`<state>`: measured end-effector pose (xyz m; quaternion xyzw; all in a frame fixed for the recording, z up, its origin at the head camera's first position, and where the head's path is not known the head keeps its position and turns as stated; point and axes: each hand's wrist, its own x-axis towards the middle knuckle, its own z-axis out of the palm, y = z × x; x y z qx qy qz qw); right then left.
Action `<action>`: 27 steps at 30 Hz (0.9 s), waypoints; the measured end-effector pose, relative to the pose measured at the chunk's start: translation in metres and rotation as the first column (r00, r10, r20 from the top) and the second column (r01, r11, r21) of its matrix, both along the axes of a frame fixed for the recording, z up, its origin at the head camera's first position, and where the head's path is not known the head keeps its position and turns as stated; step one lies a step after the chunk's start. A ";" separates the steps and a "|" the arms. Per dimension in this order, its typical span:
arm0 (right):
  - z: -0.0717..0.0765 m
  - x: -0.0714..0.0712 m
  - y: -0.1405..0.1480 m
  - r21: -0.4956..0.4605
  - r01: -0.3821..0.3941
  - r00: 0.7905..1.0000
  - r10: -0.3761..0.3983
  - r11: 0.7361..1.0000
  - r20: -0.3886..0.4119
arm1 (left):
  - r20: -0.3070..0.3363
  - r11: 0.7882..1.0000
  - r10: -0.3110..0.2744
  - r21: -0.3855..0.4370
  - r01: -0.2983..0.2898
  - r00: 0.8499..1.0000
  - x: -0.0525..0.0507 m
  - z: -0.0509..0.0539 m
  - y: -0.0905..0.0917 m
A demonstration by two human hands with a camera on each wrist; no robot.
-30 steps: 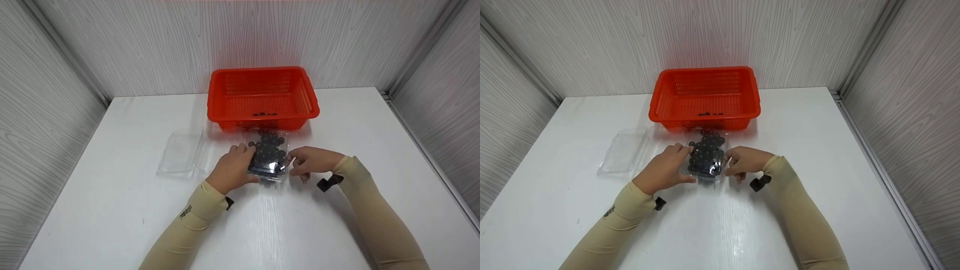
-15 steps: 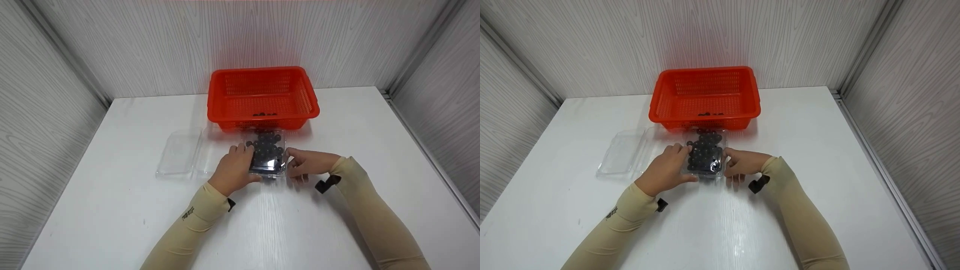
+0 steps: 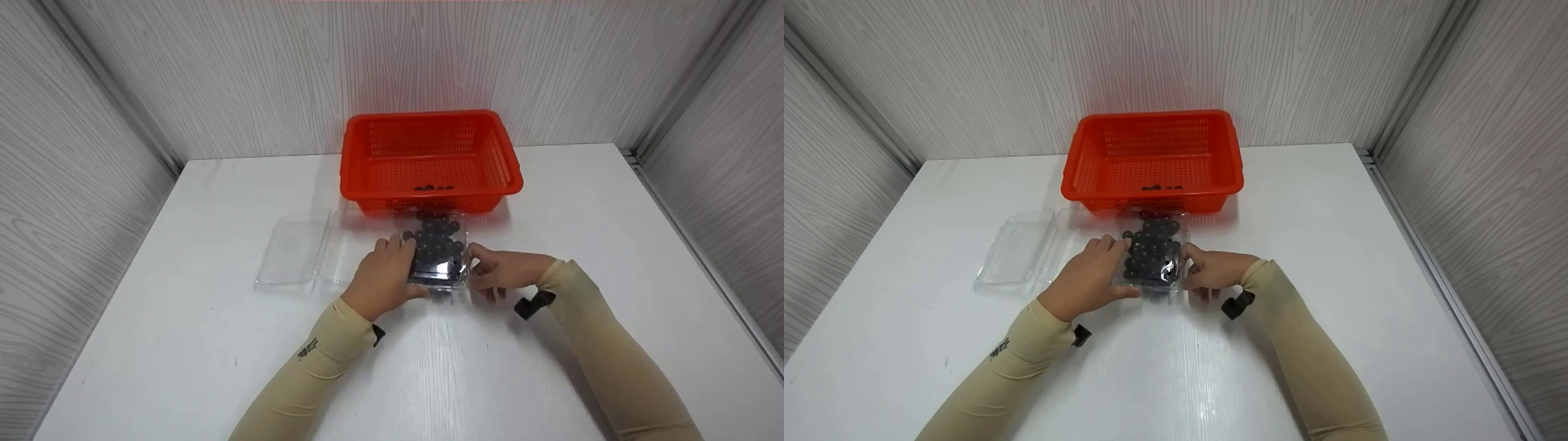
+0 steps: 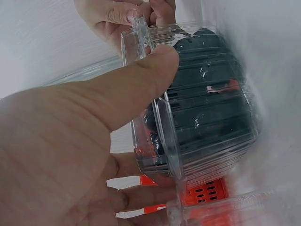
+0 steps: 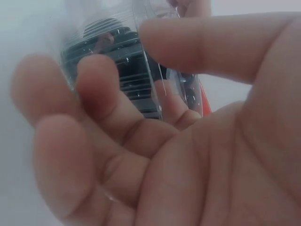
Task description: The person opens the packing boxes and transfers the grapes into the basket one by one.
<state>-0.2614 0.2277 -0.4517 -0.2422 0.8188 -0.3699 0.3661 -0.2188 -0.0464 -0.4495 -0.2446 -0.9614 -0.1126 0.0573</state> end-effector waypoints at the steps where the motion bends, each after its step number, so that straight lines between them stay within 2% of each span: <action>1: 0.001 0.000 -0.001 0.001 0.000 1.000 0.000 1.000 -0.004 | 0.002 1.000 0.001 0.001 -0.001 1.000 0.000 0.000 0.000; 22: 0.001 0.001 -0.004 0.048 0.022 0.999 -0.020 0.999 -0.032 | 0.062 0.998 0.043 -0.038 -0.040 0.997 0.002 0.003 0.004; 27: 0.002 0.001 -0.004 0.041 0.032 0.999 -0.032 0.999 -0.018 | 0.057 0.998 0.054 -0.046 -0.051 0.997 0.002 0.001 0.004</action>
